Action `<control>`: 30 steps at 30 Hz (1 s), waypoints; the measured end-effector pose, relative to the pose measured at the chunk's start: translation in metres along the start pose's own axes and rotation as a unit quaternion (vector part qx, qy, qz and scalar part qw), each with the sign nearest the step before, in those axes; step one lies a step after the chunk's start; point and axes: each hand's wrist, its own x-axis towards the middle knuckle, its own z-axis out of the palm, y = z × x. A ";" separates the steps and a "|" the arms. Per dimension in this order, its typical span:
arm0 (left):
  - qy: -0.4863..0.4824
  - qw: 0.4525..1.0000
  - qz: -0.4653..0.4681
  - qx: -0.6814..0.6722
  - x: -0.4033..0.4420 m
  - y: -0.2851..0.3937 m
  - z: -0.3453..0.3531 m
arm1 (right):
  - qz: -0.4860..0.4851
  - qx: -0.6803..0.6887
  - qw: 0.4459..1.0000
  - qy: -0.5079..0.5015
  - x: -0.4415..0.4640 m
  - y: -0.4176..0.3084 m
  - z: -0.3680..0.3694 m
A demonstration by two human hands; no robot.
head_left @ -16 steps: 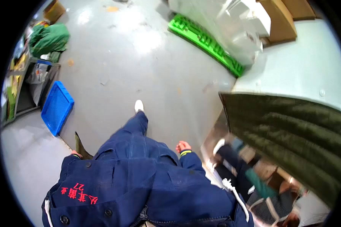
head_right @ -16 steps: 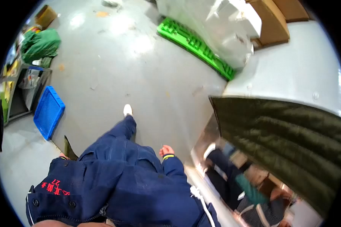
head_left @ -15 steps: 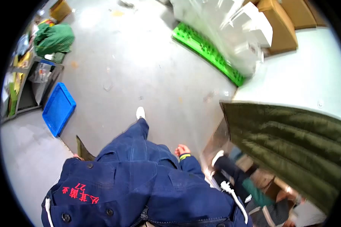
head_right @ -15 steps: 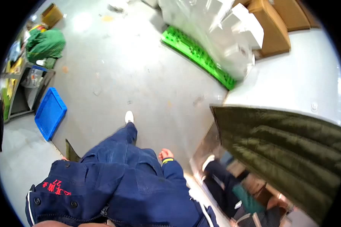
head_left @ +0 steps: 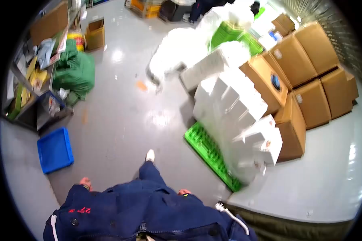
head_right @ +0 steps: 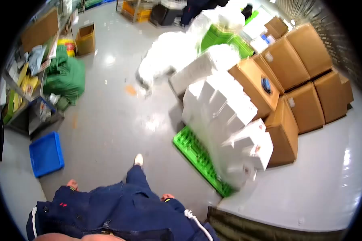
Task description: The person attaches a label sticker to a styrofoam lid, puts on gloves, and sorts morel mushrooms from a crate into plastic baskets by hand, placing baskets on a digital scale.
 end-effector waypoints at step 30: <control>-0.007 0.949 0.314 -0.002 0.607 0.906 -0.053 | -0.033 -0.100 0.988 -0.117 0.486 -0.789 0.178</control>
